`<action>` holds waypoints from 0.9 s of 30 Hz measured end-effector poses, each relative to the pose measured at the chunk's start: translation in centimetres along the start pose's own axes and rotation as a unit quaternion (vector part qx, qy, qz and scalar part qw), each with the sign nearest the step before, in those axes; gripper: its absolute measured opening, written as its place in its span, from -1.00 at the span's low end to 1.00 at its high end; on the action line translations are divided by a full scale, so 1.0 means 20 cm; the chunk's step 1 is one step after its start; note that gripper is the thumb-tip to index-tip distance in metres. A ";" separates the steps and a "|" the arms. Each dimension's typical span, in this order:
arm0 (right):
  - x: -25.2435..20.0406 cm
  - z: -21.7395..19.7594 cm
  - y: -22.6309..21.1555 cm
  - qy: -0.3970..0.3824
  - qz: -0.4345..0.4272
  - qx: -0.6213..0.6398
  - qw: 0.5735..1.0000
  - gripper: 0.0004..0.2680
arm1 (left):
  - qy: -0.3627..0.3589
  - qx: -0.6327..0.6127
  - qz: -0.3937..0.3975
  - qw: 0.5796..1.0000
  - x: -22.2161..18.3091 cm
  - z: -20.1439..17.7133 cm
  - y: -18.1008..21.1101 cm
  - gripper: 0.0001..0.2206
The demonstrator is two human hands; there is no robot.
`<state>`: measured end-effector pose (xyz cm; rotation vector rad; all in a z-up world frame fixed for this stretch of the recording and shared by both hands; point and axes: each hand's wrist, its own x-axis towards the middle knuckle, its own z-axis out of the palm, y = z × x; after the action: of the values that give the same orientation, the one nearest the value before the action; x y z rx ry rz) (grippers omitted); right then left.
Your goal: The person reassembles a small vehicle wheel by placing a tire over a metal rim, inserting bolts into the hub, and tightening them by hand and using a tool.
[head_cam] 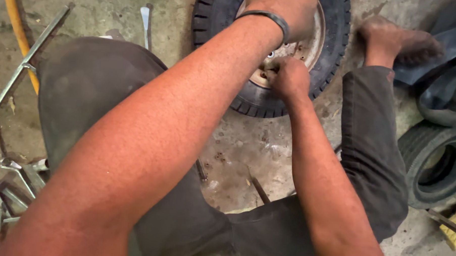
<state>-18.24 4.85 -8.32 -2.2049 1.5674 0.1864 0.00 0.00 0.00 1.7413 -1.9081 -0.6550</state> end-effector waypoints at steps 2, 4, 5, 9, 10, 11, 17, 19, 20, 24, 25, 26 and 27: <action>0.00 0.01 -0.02 -0.001 -0.022 0.002 1.000 -0.87 | -0.007 0.001 -0.021 1.000 -0.01 0.00 0.01 -0.74; -0.01 0.02 -0.03 0.029 -0.070 0.011 0.997 -0.88 | -0.014 -0.002 -0.021 1.000 -0.01 -0.01 0.01 -0.72; -0.02 0.03 -0.03 0.055 -0.074 -0.006 0.996 -0.89 | -0.018 -0.003 -0.021 1.000 -0.01 -0.01 0.02 -0.72; -0.02 0.05 -0.03 0.078 -0.051 -0.039 0.995 -0.91 | 0.022 -0.002 -0.021 1.000 0.00 -0.03 0.03 -0.67; -0.02 0.07 -0.03 0.063 -0.037 -0.039 0.997 -0.91 | 0.029 0.005 -0.016 0.999 -0.01 -0.03 0.03 -0.69; -0.02 0.08 -0.03 0.053 -0.031 -0.027 0.998 -0.90 | 0.036 0.012 -0.011 0.999 -0.01 -0.04 0.03 -0.71; -0.01 0.09 0.00 0.098 -0.075 -0.050 0.991 -0.91 | 0.024 0.005 -0.032 0.999 0.00 -0.03 0.03 -0.69; -0.01 0.10 0.00 0.113 -0.103 -0.070 0.986 -0.88 | 0.034 0.005 -0.038 0.999 0.00 -0.03 0.03 -0.70; -0.01 0.10 0.00 0.097 -0.086 -0.077 0.989 -0.89 | 0.038 0.006 -0.040 0.998 0.00 -0.03 0.03 -0.70; 0.01 0.08 -0.02 0.036 -0.013 -0.106 0.994 -0.88 | 0.026 -0.008 -0.051 0.998 0.00 -0.03 0.05 -0.65; 0.02 0.07 -0.04 0.021 0.007 -0.113 0.993 -0.87 | 0.021 -0.008 -0.058 0.998 0.00 -0.03 0.04 -0.68; 0.02 0.06 -0.05 0.014 0.028 -0.097 0.995 -0.85 | 0.015 -0.010 -0.065 0.998 -0.01 -0.03 0.05 -0.72; 0.03 0.05 -0.06 0.008 0.050 -0.081 0.995 -0.82 | 0.012 -0.011 -0.065 0.998 -0.01 -0.03 0.05 -0.71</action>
<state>-16.76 5.15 -9.05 -2.2535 1.7282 0.3375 -0.32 0.18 1.02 1.8632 -1.7757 -0.6959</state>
